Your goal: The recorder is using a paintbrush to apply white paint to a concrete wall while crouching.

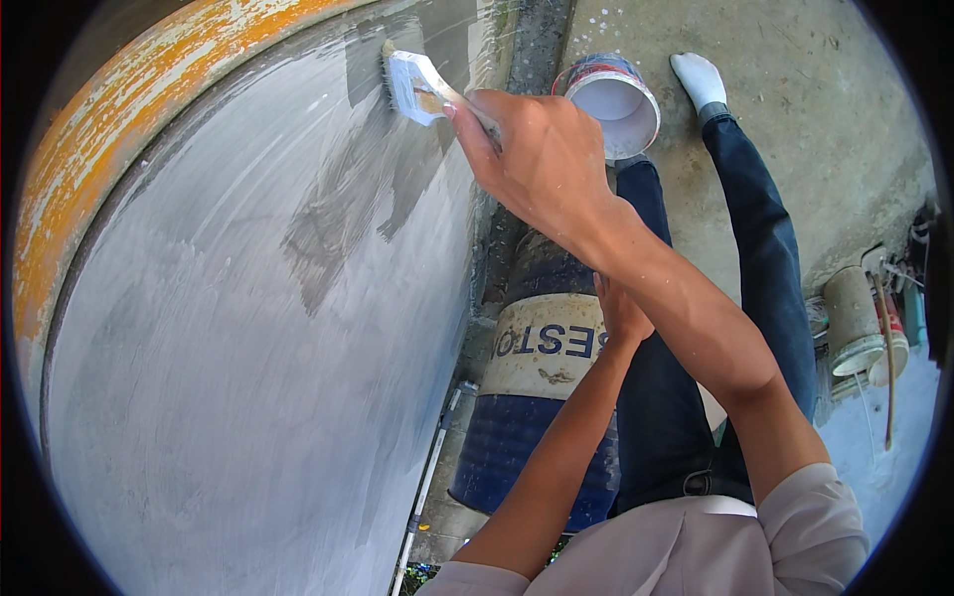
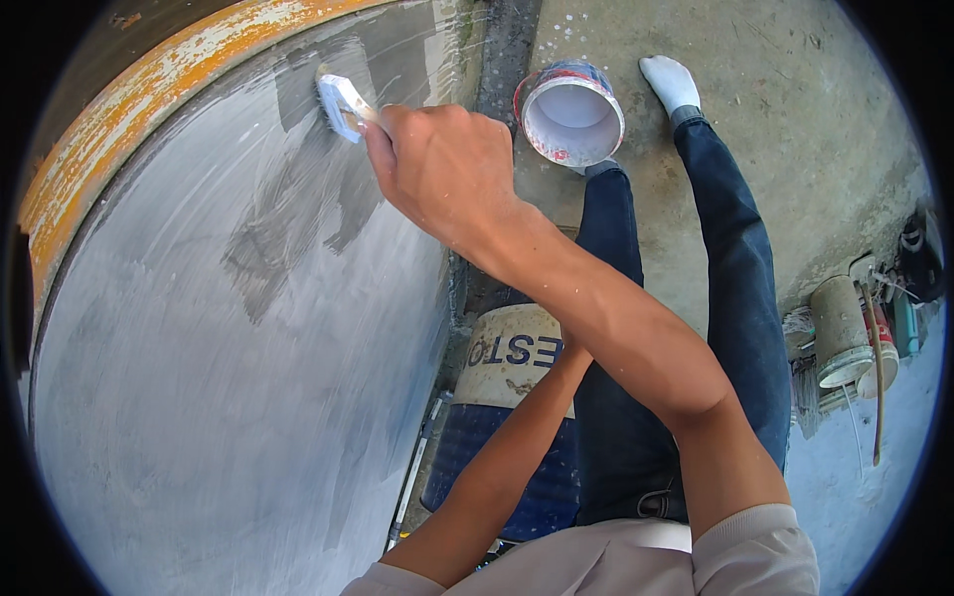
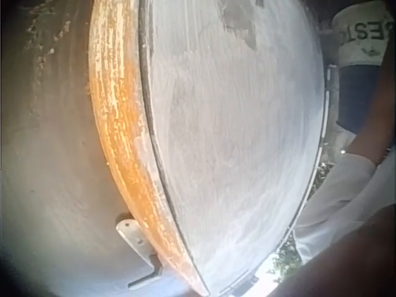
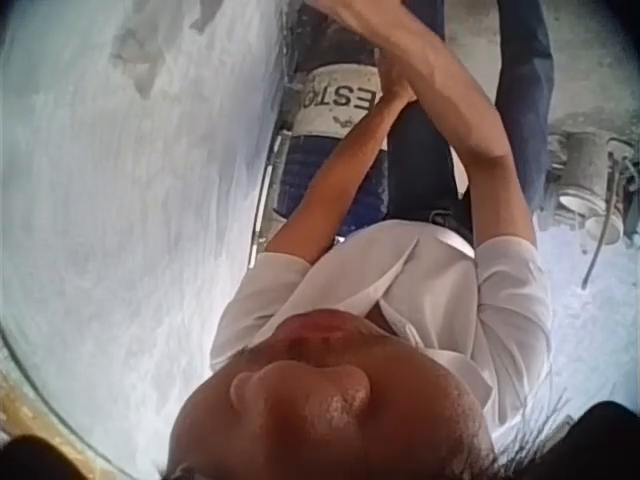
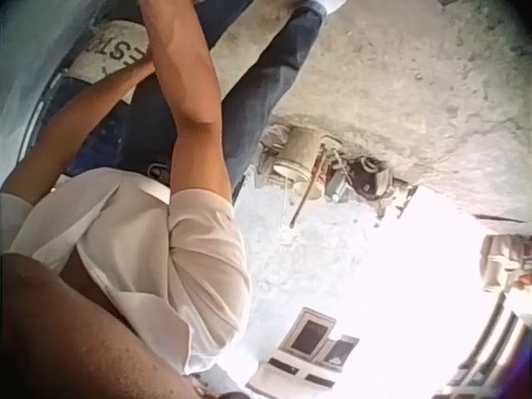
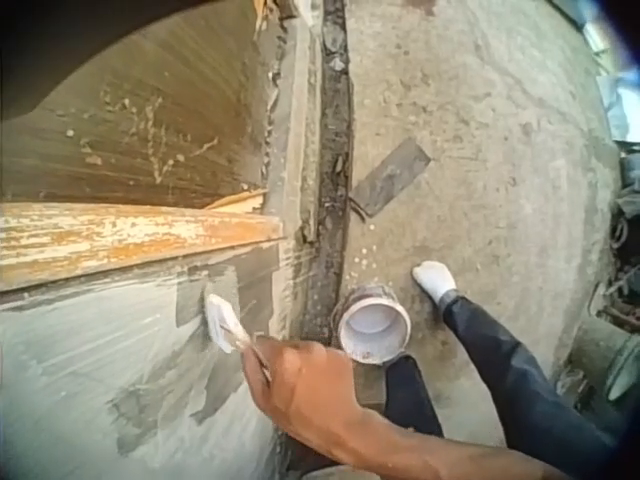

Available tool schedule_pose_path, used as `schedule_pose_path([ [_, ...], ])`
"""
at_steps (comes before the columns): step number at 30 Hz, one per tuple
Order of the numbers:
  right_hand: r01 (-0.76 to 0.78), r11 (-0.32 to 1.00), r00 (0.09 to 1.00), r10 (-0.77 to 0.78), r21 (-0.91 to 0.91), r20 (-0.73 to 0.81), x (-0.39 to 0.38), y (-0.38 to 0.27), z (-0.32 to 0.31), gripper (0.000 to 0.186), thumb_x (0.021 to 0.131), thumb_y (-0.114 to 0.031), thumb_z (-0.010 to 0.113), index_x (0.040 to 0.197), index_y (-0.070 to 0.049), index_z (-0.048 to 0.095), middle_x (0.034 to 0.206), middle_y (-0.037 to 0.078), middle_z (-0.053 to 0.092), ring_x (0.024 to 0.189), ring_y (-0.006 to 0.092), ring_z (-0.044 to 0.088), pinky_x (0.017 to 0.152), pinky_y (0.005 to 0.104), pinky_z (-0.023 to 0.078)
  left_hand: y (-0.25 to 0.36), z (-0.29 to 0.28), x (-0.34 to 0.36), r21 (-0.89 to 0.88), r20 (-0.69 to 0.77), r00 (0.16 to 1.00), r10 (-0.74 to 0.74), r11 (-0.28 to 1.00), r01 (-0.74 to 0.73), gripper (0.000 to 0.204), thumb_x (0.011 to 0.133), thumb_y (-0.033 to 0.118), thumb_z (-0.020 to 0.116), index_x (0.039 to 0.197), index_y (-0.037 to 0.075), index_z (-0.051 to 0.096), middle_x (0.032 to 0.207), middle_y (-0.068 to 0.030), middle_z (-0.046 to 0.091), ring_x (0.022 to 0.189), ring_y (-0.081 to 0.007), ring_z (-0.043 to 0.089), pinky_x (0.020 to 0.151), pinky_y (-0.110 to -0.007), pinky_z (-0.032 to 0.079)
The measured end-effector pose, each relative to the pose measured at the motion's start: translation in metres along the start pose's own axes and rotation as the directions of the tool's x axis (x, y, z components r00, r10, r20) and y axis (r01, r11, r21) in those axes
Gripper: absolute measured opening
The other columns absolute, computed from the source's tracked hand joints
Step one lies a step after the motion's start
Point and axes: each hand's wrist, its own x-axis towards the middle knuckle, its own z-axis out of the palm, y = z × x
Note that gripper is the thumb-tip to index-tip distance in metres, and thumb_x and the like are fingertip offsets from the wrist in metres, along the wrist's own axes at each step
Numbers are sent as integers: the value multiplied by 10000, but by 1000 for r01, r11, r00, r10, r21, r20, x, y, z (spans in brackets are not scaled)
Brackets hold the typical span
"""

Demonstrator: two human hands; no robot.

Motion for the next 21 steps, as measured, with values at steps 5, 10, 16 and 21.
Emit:
schedule_pose_path([
  [5,95,981,994,-104,169,44,-39,-64,-46,229,925,-221,652,853,-5,675,578,105,616,481,290,627,448,379,482,-18,4,10,-815,-168,983,-79,572,-93,349,815,195,671,1156,131,623,1383,-135,483,1351,-365,434,1100,-621,330],
  [10,268,887,962,-268,376,-53,-70,-96,-72,326,792,-131,816,1033,42,680,576,40,591,422,157,559,387,286,419,-20,-7,12,-803,-80,996,-33,594,-45,371,814,194,659,1174,126,597,1367,-162,494,1360,-378,417,1109,-609,321],
  [16,258,836,965,-245,485,-92,-56,-50,-43,214,849,-233,745,897,-25,725,549,68,574,447,242,572,425,348,435,-12,-3,11,-797,-85,996,-37,602,-46,354,828,196,666,1171,122,617,1392,-143,477,1356,-370,426,1107,-611,326],
  [21,128,894,988,-154,429,28,-5,20,0,254,891,-256,749,982,-20,772,707,150,706,514,240,635,525,305,500,-28,19,9,-841,8,991,133,537,-66,664,857,344,709,1431,121,461,1481,-148,400,1456,-325,306,1168,-581,244],
])
